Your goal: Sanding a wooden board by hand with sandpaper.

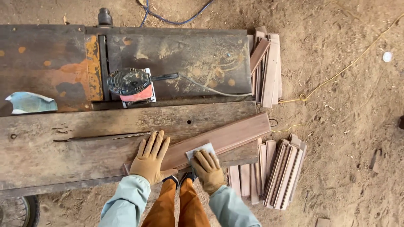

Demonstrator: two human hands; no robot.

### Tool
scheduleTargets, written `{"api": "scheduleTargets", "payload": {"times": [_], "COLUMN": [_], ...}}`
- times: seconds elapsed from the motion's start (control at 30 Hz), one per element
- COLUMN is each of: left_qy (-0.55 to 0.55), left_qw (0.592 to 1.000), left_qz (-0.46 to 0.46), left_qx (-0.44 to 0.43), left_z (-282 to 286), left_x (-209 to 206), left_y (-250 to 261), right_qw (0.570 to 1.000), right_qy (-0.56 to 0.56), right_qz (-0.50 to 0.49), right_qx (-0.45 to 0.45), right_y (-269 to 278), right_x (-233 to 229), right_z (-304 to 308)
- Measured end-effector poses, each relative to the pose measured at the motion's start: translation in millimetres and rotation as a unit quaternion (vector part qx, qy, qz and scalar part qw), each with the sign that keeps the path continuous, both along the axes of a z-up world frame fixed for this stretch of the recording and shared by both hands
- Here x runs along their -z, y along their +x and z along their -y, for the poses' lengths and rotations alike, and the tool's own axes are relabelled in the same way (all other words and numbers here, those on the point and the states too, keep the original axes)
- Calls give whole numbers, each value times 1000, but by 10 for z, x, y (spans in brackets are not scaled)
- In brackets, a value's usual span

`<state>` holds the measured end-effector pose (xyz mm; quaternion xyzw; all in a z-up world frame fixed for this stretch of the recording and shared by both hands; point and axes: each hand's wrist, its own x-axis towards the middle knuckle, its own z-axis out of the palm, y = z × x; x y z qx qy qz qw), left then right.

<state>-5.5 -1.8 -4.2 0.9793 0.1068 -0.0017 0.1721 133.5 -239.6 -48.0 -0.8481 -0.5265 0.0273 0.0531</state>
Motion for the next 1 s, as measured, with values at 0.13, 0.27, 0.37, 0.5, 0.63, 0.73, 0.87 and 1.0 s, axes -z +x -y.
{"api": "scheduleTargets", "payload": {"times": [0.13, 0.27, 0.37, 0.5, 0.63, 0.73, 0.87, 1.0], "left_qy": [27, 31, 45, 33, 31, 35, 23, 33], "left_qw": [996, 995, 990, 993, 994, 992, 995, 996], "left_qz": [-87, -87, -125, -111, -96, -113, -87, -71], "left_qx": [17, 22, 43, 36, 43, 43, 39, 31], "left_z": [-23, -60, -61, -55, -56, -66, -61, -31], "left_x": [-115, -92, -133, -87, -90, -91, -53, -57], "left_y": [50, 67, 77, 56, 72, 75, 52, 52], "right_qw": [984, 986, 775, 948, 982, 995, 960, 995], "right_qy": [140, 147, 242, 111, 41, 60, 30, 71], "right_qz": [-108, -26, -461, -238, -170, 52, -160, 4], "right_qx": [-3, 79, 359, 179, 77, 67, 227, 67], "right_y": [662, 1134, 857, 398, 1047, 1602, 1584, 984], "right_x": [156, 68, 236, -283, -167, -367, -7, -90], "right_z": [648, 1026, 776, 45, 452, 1008, 998, 557]}}
